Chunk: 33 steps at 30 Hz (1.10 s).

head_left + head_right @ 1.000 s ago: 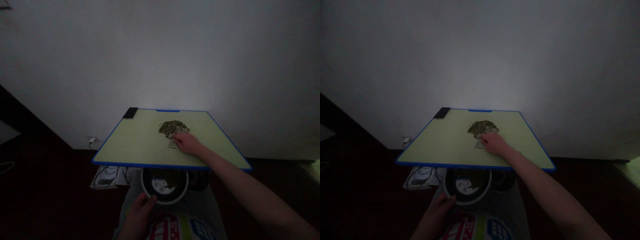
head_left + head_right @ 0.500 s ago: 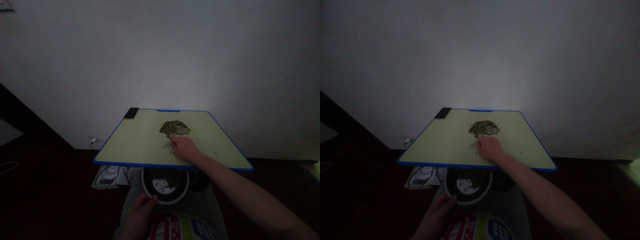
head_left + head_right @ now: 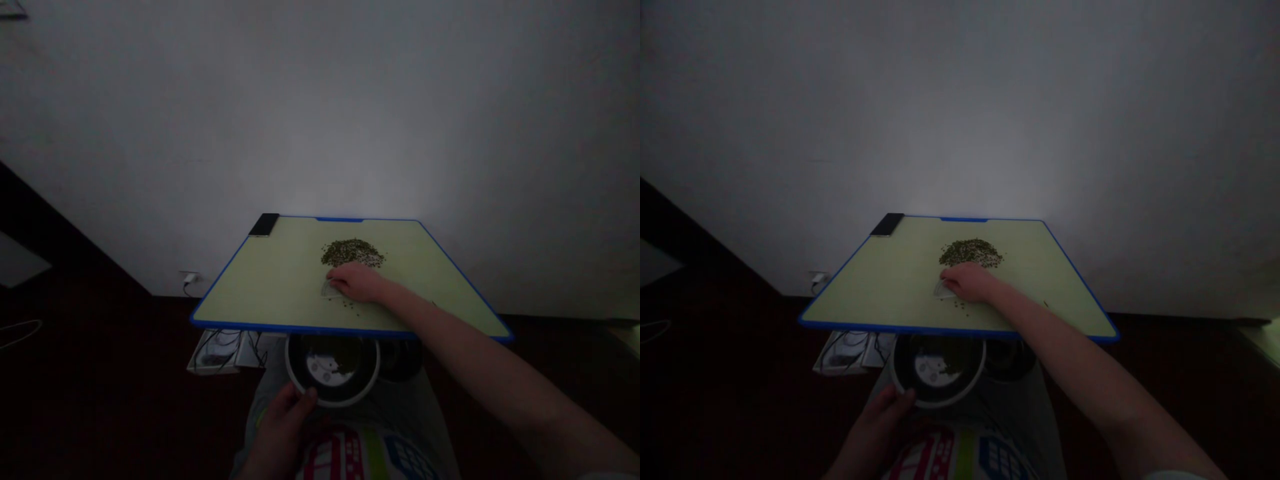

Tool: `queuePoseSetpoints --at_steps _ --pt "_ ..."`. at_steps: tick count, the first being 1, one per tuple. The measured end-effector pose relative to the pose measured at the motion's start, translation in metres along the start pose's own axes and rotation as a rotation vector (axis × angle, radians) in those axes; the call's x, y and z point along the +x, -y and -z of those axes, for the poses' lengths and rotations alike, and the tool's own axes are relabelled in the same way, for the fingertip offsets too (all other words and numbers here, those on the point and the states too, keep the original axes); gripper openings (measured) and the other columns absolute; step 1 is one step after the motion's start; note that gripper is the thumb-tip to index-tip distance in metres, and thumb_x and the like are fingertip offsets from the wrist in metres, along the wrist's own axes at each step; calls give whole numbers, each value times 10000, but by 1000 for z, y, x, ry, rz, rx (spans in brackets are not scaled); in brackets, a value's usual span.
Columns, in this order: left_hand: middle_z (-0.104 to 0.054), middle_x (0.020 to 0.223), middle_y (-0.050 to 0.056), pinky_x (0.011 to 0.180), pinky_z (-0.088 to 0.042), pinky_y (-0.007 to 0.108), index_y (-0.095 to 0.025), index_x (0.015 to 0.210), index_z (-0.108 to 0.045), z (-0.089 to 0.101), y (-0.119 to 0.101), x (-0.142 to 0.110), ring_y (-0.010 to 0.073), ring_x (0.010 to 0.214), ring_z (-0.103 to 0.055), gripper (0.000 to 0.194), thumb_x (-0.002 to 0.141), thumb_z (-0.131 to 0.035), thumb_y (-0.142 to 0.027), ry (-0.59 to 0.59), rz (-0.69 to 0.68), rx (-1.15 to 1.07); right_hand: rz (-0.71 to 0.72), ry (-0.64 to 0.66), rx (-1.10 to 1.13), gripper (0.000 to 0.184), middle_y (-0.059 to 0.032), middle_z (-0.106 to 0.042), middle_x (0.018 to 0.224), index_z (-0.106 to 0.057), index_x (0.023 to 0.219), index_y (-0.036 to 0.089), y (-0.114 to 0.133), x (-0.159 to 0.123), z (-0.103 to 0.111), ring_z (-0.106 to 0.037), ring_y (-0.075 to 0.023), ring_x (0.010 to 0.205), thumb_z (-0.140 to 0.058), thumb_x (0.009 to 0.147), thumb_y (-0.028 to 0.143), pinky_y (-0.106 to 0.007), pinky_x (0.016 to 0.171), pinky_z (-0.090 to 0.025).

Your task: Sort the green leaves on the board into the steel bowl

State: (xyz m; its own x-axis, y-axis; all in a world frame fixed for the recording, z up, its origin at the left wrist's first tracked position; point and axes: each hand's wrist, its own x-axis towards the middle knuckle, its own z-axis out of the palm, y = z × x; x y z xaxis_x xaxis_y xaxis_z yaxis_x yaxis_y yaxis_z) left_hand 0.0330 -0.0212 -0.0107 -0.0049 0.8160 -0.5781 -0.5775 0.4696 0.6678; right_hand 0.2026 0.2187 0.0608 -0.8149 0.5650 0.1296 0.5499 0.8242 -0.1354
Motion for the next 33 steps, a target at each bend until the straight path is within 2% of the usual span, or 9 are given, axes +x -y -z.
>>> queuePoseSetpoints --at_steps 3,6,14,17,28,33 --pt "-801 908 86 787 -592 403 -180 804 -727 0 0 0 324 951 -714 396 501 -891 -378 -18 -4 17 34 -17 -24 291 -97 -700 976 -653 1083 178 1 -5 -1 -611 -198 903 -424 965 313 -297 803 -375" --pt "-803 887 83 793 -588 402 -183 802 -726 1 2 1 327 968 -712 385 504 -891 -363 -7 12 -9 5 -24 -44 297 -102 -696 958 -654 1081 171 5 -14 0 -605 -203 902 -426 964 321 -299 798 -370" --pt "-798 940 101 797 -583 408 -181 859 -735 0 1 1 333 987 -704 392 532 -881 -340 27 15 7 -222 -5 -13 250 -74 -703 931 -648 1022 201 27 -41 -1 -610 -194 833 -442 942 319 -280 701 -344" --pt "-800 929 102 784 -585 407 -175 840 -737 -1 -1 0 326 941 -716 369 546 -872 -354 38 4 9 -258 -15 -7 228 -60 -704 898 -639 988 209 37 -46 -3 -611 -190 801 -445 934 318 -277 665 -324" --pt "-800 911 94 763 -588 385 -179 835 -735 -4 -2 -2 299 904 -724 363 548 -873 -354 38 -16 4 -191 -10 66 208 -67 -695 857 -632 967 193 68 -53 -3 -605 -182 785 -448 931 284 -278 683 -328" --pt "-801 897 80 762 -589 371 -181 826 -732 -1 0 0 280 870 -731 335 574 -860 -361 51 -18 11 -153 -30 169 203 -59 -695 912 -612 1015 196 65 -50 -3 -604 -173 835 -436 944 267 -265 710 -347"
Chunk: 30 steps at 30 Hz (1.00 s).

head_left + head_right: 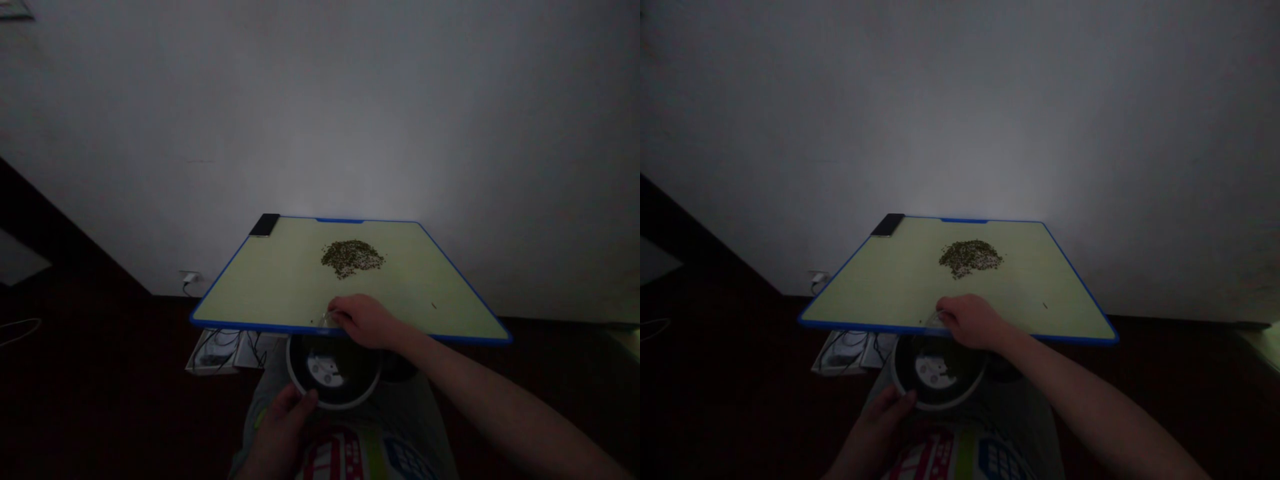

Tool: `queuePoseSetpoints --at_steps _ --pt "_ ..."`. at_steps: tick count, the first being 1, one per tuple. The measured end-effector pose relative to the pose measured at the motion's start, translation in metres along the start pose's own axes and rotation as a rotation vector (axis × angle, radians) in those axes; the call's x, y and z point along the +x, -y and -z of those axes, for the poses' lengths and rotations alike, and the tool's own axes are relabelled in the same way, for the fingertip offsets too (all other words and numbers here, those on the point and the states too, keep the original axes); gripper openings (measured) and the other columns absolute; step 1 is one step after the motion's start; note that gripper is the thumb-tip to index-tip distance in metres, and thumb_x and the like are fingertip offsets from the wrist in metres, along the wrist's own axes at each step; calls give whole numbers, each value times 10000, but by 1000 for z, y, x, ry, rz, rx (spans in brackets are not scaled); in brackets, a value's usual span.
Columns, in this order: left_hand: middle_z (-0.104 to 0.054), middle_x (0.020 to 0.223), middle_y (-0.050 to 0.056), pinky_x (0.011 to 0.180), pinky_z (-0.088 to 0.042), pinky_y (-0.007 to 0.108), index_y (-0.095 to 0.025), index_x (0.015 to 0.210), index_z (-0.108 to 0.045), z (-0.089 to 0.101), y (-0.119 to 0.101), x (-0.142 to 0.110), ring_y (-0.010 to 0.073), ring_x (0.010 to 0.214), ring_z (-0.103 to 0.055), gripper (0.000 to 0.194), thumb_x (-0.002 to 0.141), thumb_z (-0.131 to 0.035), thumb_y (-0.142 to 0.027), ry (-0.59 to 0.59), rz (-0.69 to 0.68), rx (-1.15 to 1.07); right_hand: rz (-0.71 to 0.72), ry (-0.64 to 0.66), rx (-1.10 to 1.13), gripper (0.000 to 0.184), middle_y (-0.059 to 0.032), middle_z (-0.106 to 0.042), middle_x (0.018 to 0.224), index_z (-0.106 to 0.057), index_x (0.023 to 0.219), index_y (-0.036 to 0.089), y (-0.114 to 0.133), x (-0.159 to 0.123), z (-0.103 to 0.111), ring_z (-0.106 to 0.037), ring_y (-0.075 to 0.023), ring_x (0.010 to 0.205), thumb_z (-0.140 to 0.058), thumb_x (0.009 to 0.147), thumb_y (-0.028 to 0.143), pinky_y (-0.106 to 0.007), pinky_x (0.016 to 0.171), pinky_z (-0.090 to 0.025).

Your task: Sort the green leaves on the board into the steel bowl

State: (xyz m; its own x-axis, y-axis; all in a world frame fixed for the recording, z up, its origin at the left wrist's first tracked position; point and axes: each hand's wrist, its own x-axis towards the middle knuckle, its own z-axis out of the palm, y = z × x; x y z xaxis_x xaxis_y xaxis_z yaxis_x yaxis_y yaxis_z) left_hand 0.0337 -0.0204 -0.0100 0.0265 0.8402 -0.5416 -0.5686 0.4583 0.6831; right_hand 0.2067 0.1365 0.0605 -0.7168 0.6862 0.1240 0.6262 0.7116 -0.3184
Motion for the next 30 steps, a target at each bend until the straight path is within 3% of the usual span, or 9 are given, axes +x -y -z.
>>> queuePoseSetpoints --at_steps 4,6,13,18,24,27,30 --pt "-798 921 82 780 -586 383 -178 826 -725 2 0 -1 289 896 -726 317 595 -848 -357 -11 4 23 -94 -52 -45 240 -72 -694 959 -582 1063 196 -4 21 4 -613 -182 846 -383 975 296 -268 698 -355" --pt "-796 942 88 789 -584 391 -182 853 -726 2 0 0 303 944 -715 335 589 -851 -347 -24 11 20 -100 -13 -143 258 -83 -698 941 -586 1049 201 -1 33 5 -621 -193 818 -366 981 317 -279 683 -352" --pt "-794 961 99 833 -567 421 -194 854 -734 0 -4 0 326 994 -701 362 550 -864 -341 -27 12 -6 176 105 -235 266 -84 -698 947 -606 1056 205 11 57 0 -619 -195 869 -374 980 310 -289 732 -368" --pt "-801 862 87 809 -569 417 -183 756 -731 -6 -7 -2 317 907 -722 331 516 -871 -363 -34 -3 14 313 115 -191 248 -71 -695 903 -621 1042 198 9 50 0 -608 -182 829 -406 968 297 -288 723 -356" --pt "-796 880 82 765 -585 419 -185 773 -726 -5 -6 -2 308 860 -726 370 499 -885 -376 -59 9 6 330 124 -165 237 -72 -678 864 -631 1001 189 16 24 1 -590 -182 824 -420 961 287 -298 761 -357" --pt "-796 884 86 764 -588 410 -187 756 -731 -5 -6 -2 316 884 -722 395 457 -900 -381 -79 7 7 271 132 -109 238 -77 -683 882 -633 1018 186 8 13 4 -593 -183 829 -428 957 290 -289 744 -364" --pt "-795 926 96 776 -585 403 -184 787 -736 -5 -5 -2 323 940 -712 393 483 -889 -382 -69 9 25 109 74 -60 247 -84 -690 956 -618 1078 181 -16 10 12 -602 -185 860 -429 951 277 -275 730 -370"
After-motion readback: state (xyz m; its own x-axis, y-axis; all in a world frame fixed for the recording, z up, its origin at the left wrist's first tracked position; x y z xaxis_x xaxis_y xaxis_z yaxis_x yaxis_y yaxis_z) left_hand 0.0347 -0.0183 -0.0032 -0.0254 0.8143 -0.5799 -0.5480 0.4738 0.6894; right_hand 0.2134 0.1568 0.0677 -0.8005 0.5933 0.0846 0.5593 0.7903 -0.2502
